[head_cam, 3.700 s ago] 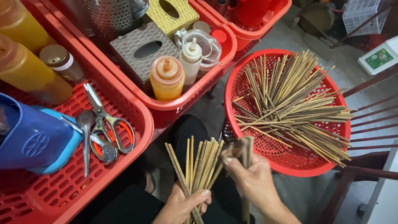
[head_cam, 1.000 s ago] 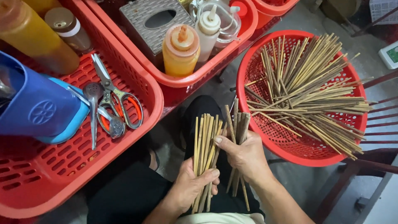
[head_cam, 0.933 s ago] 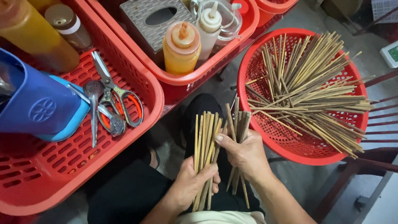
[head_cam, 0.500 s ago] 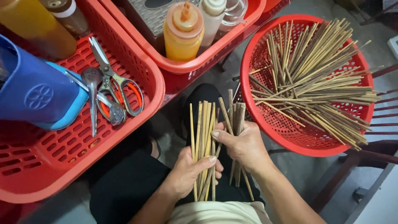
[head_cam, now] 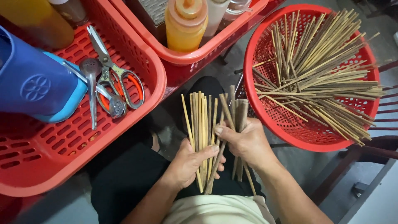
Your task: The person sits on the floor and repeatedly picks up wooden skewers from a red basket, separates them into small groups, and places them into metal containers on a red cart. The person handles the skewers by hand throughout the clip.
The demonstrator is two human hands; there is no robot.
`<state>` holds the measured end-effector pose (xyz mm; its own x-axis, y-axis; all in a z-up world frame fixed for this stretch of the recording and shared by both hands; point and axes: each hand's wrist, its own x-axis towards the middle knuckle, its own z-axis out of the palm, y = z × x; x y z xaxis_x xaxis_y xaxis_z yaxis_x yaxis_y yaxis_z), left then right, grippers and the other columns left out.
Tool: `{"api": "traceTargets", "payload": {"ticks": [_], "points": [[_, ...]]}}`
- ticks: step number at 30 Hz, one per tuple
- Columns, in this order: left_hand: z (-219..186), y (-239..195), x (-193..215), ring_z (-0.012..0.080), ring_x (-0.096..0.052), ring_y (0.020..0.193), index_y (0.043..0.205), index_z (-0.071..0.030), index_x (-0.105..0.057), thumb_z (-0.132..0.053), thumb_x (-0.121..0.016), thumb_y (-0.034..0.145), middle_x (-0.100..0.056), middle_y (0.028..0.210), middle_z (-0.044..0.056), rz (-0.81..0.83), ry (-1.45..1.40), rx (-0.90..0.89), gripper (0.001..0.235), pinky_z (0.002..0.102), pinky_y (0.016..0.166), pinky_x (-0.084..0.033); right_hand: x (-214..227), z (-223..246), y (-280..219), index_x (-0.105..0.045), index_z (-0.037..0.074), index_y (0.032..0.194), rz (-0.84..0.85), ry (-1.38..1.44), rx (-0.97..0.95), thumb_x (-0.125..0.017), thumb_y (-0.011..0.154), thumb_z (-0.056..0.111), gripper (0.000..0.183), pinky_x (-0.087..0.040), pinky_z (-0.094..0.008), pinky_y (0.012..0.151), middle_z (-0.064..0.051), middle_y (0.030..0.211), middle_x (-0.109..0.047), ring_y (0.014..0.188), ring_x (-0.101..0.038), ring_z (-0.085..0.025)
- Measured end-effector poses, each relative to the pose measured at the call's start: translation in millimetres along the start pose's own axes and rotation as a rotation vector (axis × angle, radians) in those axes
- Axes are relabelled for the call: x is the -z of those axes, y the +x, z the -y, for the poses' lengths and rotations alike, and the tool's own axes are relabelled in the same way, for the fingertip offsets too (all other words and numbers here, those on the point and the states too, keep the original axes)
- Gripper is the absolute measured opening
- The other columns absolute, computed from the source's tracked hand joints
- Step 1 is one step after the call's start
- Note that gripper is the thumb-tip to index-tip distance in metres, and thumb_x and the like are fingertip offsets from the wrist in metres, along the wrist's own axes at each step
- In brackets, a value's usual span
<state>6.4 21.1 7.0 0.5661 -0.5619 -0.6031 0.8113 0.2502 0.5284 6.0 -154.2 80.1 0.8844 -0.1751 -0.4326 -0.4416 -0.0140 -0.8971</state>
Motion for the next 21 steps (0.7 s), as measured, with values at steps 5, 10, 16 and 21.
{"api": "traceTargets", "payload": {"ticks": [5, 10, 16, 21], "points": [[8, -1, 6, 0.0427, -0.082, 0.064, 0.111, 0.002, -0.07, -0.007, -0.08, 0.103, -0.074, 0.08, 0.027, -0.064, 0.018, 0.069, 0.016, 0.048, 0.045, -0.063, 30, -15, 3, -0.07, 0.005, 0.097, -0.149, 0.22, -0.019, -0.09, 0.096, 0.011, 0.021, -0.039, -0.027, 0.036, -0.006, 0.075, -0.061, 0.047, -0.042, -0.01], [12, -6, 10, 0.0402, -0.084, 0.074, 0.107, 0.004, -0.071, 0.002, -0.085, 0.097, -0.075, 0.08, 0.035, 0.098, 0.025, -0.022, 0.017, 0.047, 0.053, -0.067, 52, -14, 6, -0.071, 0.007, 0.094, -0.304, 0.333, 0.049, -0.088, 0.1, 0.011, 0.018, -0.038, -0.026, 0.037, -0.001, 0.061, -0.059, 0.04, -0.046, -0.009], [19, -12, -6, 0.032, -0.069, 0.049, 0.126, 0.012, -0.073, 0.013, -0.092, 0.087, -0.076, 0.075, 0.035, -0.026, 0.038, -0.05, 0.043, 0.042, 0.049, -0.062, 65, -31, 7, -0.066, 0.007, 0.098, -0.417, 0.466, 0.058, -0.082, 0.105, 0.011, 0.018, -0.034, -0.024, 0.037, 0.001, 0.065, -0.051, 0.042, -0.042, -0.005], [32, 0, -11, 0.0319, -0.064, 0.035, 0.097, 0.013, -0.082, 0.01, -0.095, 0.078, -0.073, 0.052, 0.031, -0.241, 0.153, -0.186, 0.024, 0.039, 0.04, -0.048, 70, -42, 10, -0.061, 0.012, 0.099, -0.486, 0.489, 0.017, -0.081, 0.102, 0.014, 0.02, -0.023, -0.03, 0.034, 0.001, 0.062, -0.043, 0.04, -0.035, -0.01]]}}
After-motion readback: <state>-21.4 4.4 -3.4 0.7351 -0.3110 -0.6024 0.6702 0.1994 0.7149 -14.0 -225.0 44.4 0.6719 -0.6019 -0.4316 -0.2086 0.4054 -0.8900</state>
